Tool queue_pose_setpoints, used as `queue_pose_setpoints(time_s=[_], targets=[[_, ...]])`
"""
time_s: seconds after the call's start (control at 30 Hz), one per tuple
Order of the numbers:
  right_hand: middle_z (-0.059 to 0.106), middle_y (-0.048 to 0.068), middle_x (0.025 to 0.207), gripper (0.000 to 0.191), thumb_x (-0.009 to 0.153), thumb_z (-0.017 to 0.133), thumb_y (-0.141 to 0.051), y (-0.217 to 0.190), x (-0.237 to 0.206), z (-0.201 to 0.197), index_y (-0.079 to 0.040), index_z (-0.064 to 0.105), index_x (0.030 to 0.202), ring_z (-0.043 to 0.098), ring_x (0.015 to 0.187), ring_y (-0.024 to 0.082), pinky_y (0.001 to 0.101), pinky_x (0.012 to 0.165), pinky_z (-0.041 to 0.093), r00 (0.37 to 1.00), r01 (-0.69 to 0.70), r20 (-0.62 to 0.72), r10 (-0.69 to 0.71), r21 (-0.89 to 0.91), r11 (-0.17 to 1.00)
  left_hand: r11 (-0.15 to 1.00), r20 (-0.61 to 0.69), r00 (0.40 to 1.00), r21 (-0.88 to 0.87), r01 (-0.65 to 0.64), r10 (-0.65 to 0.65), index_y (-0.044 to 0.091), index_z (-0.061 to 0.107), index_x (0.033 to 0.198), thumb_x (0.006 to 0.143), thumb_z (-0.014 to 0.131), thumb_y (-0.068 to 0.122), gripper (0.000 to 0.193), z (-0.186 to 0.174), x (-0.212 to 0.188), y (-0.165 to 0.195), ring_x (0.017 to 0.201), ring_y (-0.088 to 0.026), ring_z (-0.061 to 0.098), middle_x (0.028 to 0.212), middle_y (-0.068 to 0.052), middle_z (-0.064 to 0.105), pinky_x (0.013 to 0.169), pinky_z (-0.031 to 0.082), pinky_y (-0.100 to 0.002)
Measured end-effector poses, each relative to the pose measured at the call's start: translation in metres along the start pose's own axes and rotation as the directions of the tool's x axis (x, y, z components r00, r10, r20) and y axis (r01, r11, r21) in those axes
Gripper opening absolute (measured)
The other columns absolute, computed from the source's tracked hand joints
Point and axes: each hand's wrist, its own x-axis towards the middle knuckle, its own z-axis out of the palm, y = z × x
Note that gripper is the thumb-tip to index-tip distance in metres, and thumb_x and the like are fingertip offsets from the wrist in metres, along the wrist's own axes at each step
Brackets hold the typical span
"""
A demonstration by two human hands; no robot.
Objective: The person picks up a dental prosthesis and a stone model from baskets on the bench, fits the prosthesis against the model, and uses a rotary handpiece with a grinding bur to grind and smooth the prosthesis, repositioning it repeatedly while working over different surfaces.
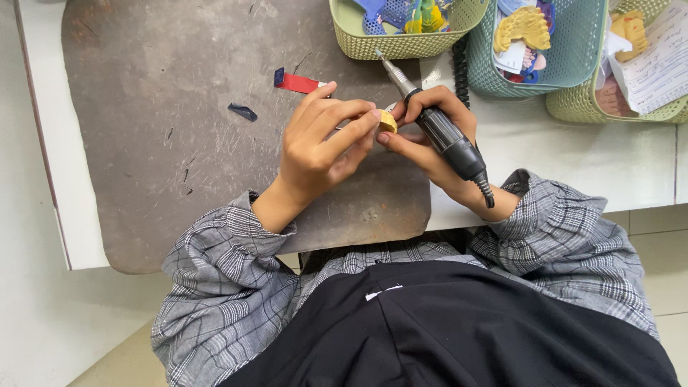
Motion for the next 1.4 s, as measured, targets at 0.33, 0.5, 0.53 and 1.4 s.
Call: queue_pose_setpoints(time_s=[0.33,0.5,0.53,1.4], targets=[[0.069,0.006,0.097,0.028,0.086,0.086,-0.005,0.011,0.005,-0.004,-0.004,0.065,0.104,0.07,0.084,0.013,0.0264,0.072,0.058,0.993,0.096,0.106,-0.055,-0.429,0.898,0.817,0.007,0.943,-0.497,0.293,-0.333,0.005,0.071,0.111,0.097,0.077,0.004,0.015,0.004,-0.002,0.016,0.107,-0.02,0.077,0.109,-0.003,0.077,0.114,0.054,-0.042],[0.069,0.01,0.098,0.029,0.085,0.085,-0.007,0.021,0.008,-0.002,-0.003,0.066,0.106,0.072,0.084,0.025,0.0329,0.075,0.057,0.963,0.267,0.17,-0.207,-0.53,0.805,0.501,0.159,0.855,-0.752,0.429,-0.493,0.0,0.068,0.113,0.098,0.073,-0.003,0.016,0.01,-0.007,0.013,0.108,-0.016,0.075,0.109,-0.007,0.076,0.125,0.047,-0.046],[0.068,0.011,0.097,0.029,0.085,0.085,-0.007,0.022,0.007,-0.002,-0.003,0.067,0.106,0.071,0.084,0.026,0.0338,0.074,0.056,0.963,0.268,0.167,-0.21,-0.554,0.788,0.48,0.162,0.85,-0.766,0.429,-0.501,0.0,0.067,0.113,0.098,0.074,-0.003,0.017,0.011,-0.008,0.013,0.108,-0.016,0.075,0.109,-0.008,0.075,0.126,0.046,-0.046],[0.063,0.018,0.113,0.032,0.105,0.07,-0.01,-0.026,-0.027,-0.029,-0.004,0.052,0.131,0.071,0.109,0.027,0.0418,0.098,0.064,0.979,0.165,0.121,-0.163,-0.007,0.986,0.073,0.416,0.704,-0.831,0.551,-0.575,0.0,0.069,0.106,0.093,0.076,-0.005,0.015,0.033,-0.021,0.005,0.108,-0.016,0.072,0.111,-0.01,0.074,0.102,0.059,-0.033]])
